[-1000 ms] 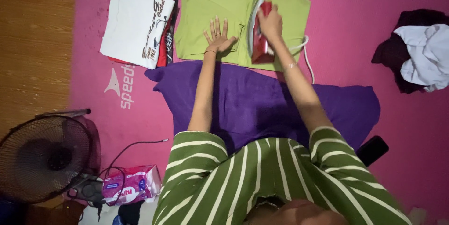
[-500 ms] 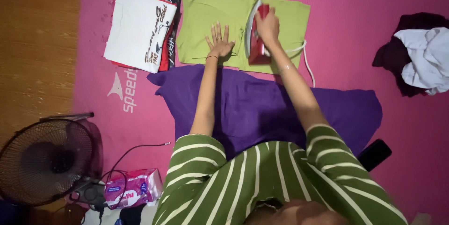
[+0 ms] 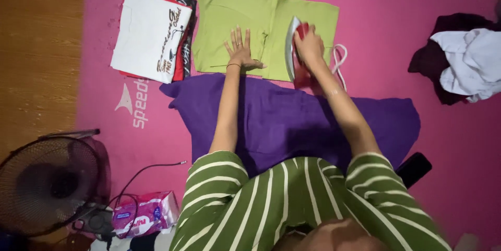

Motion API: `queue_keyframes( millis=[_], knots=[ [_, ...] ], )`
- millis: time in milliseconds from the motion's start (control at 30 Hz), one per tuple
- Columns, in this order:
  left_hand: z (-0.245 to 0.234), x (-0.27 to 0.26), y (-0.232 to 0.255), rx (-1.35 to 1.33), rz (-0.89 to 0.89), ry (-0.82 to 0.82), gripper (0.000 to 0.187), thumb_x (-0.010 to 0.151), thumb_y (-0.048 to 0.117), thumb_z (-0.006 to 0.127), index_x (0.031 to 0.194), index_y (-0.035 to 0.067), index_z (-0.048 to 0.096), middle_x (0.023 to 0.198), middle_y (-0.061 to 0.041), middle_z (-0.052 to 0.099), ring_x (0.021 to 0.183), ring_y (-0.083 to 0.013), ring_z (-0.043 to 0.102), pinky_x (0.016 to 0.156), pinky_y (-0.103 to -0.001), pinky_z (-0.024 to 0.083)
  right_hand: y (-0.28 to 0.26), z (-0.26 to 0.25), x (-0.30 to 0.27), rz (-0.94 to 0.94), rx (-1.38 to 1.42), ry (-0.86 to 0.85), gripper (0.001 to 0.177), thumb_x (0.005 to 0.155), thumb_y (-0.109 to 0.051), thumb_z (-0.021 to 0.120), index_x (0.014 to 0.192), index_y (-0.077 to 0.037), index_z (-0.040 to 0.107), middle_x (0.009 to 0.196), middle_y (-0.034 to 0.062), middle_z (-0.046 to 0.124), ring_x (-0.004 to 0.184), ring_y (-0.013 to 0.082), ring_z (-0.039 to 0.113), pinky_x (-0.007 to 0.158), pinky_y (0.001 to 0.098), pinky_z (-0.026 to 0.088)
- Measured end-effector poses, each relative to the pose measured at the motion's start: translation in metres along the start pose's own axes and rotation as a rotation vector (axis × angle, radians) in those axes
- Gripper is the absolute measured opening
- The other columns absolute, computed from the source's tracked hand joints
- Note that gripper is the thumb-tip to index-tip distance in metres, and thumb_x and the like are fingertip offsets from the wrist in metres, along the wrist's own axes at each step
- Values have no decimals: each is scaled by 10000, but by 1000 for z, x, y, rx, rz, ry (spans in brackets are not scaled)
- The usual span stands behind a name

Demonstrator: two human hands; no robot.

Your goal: Iron and fold a green shirt on a mat.

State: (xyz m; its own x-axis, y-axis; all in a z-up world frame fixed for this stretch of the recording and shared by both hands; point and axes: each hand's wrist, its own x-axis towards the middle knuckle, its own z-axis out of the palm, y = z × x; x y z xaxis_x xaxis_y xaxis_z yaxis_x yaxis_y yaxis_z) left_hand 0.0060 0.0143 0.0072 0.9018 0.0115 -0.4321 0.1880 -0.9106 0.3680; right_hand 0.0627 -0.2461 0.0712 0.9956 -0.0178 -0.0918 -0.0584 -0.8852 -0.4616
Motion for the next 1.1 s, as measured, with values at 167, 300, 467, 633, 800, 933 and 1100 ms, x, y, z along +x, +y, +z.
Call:
queue_keyframes(
  millis=[167,300,467,633,800,933,1100],
  knots=[
    [6,2,0,0,4,16,1736,397,777,892,1649,198,-162,1685,-202,-279,1536,-405,-291,1173,-731,-120,13,-24,-8,6,-36,34,626,980,-517,620,1306,6,506,882,326,697,856,523,692,758,609,549],
    [10,8,-5,12,6,16,1733,405,775,896,1647,199,-167,1675,-218,-292,1531,-406,-301,1171,-724,-134,9,-18,43,31,29,77,600,998,-539,617,1280,-15,534,949,299,708,910,506,691,785,600,550],
    [-1,0,2,0,-5,10,1745,389,770,900,1643,195,-167,1680,-207,-286,1535,-401,-301,1174,-714,-139,3,-8,98,56,8,81,656,930,-527,638,1324,-20,505,986,283,707,933,483,691,806,571,553],
    [4,7,-2,-4,-4,16,1751,393,771,902,1644,186,-175,1677,-223,-278,1532,-403,-301,1171,-723,-141,11,-29,74,52,0,50,677,884,-483,644,1351,-16,494,992,287,702,942,476,691,817,561,551],
    [1,2,2,17,-11,21,1729,417,767,892,1646,178,-171,1682,-227,-283,1534,-409,-295,1166,-735,-125,69,-35,11,79,-8,69,613,945,-452,630,1306,34,534,1009,314,703,936,506,692,830,589,549],
    [5,3,0,-8,7,4,1745,396,761,899,1640,177,-176,1673,-231,-294,1530,-413,-303,1160,-730,-128,85,-51,8,142,-37,78,629,978,-472,625,1283,69,532,974,333,697,914,515,693,811,587,558],
    [-1,2,4,21,-27,-19,1755,394,777,897,1631,188,-199,1664,-223,-308,1524,-413,-314,1161,-731,-143,95,-45,66,144,-12,192,649,960,-473,643,1295,72,531,939,312,714,887,501,701,788,571,561]
  ],
)
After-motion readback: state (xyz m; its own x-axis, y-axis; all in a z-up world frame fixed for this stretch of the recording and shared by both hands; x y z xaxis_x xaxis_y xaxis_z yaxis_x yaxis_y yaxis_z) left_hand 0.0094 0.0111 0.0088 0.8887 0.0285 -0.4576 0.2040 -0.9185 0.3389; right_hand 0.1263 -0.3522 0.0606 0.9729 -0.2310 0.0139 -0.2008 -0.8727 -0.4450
